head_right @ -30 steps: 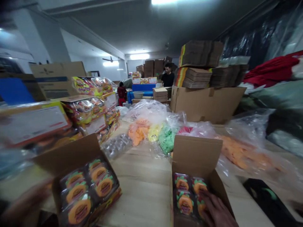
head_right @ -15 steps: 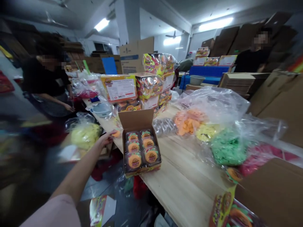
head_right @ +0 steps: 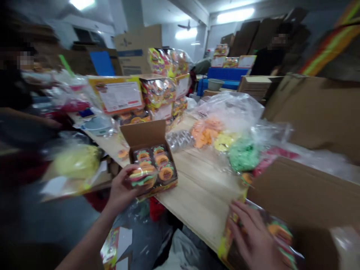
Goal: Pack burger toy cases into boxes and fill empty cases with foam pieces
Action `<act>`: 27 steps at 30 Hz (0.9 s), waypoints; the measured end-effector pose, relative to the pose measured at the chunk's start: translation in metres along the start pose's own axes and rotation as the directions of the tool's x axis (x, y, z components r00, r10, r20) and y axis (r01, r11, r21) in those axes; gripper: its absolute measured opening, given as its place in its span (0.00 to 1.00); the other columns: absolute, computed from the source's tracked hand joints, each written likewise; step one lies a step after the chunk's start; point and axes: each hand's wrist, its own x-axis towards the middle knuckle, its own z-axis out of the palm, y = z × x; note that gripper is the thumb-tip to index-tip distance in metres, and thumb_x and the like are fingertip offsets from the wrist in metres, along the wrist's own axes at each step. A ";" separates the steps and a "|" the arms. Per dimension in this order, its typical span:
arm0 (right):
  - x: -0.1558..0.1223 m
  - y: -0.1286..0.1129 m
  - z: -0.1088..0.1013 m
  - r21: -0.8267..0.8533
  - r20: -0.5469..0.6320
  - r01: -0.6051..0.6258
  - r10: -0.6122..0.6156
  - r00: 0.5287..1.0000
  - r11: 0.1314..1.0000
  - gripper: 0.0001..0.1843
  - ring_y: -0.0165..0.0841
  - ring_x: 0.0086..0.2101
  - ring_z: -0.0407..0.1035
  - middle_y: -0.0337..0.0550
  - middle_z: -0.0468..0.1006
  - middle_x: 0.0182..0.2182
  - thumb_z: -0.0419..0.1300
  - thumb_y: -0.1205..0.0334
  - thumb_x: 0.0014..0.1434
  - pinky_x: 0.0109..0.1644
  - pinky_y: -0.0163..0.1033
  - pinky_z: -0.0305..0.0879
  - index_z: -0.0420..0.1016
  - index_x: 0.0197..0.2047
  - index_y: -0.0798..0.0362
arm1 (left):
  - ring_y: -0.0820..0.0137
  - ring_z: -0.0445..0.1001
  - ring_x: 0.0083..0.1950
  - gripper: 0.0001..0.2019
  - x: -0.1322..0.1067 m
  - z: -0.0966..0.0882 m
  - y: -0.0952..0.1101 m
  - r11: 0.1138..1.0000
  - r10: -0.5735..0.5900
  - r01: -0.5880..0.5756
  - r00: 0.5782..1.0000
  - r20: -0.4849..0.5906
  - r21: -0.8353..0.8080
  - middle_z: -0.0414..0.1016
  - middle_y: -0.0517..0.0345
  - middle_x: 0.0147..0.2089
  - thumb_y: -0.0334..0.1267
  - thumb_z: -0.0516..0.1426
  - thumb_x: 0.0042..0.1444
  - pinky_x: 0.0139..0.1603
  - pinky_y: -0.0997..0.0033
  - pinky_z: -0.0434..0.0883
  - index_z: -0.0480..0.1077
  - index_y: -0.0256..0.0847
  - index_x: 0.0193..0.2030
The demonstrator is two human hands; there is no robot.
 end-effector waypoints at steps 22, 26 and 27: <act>-0.009 0.000 -0.034 0.830 0.385 -0.530 0.511 0.769 0.173 0.31 0.32 0.39 0.70 0.39 0.74 0.42 0.70 0.51 0.51 0.42 0.36 0.69 0.66 0.55 0.47 | 0.62 0.76 0.47 0.25 -0.054 0.211 0.044 0.790 -0.170 0.582 0.509 0.844 -0.192 0.78 0.50 0.49 0.44 0.66 0.49 0.49 0.63 0.73 0.71 0.39 0.53; -0.028 0.034 -0.058 0.827 0.143 -0.476 0.709 0.691 0.298 0.38 0.33 0.40 0.72 0.38 0.75 0.44 0.70 0.55 0.50 0.44 0.39 0.71 0.59 0.61 0.42 | 0.59 0.68 0.60 0.30 -0.070 0.240 0.017 0.911 -0.156 0.370 0.718 0.678 -0.182 0.65 0.48 0.65 0.45 0.62 0.53 0.61 0.55 0.65 0.62 0.46 0.63; -0.035 0.041 -0.059 0.803 0.135 -0.497 0.712 0.689 0.329 0.37 0.34 0.41 0.72 0.39 0.75 0.44 0.70 0.56 0.49 0.45 0.40 0.70 0.61 0.59 0.44 | 0.57 0.64 0.64 0.33 -0.076 0.250 0.006 0.918 -0.169 0.367 0.708 0.686 -0.153 0.60 0.48 0.68 0.45 0.62 0.53 0.64 0.52 0.61 0.59 0.47 0.65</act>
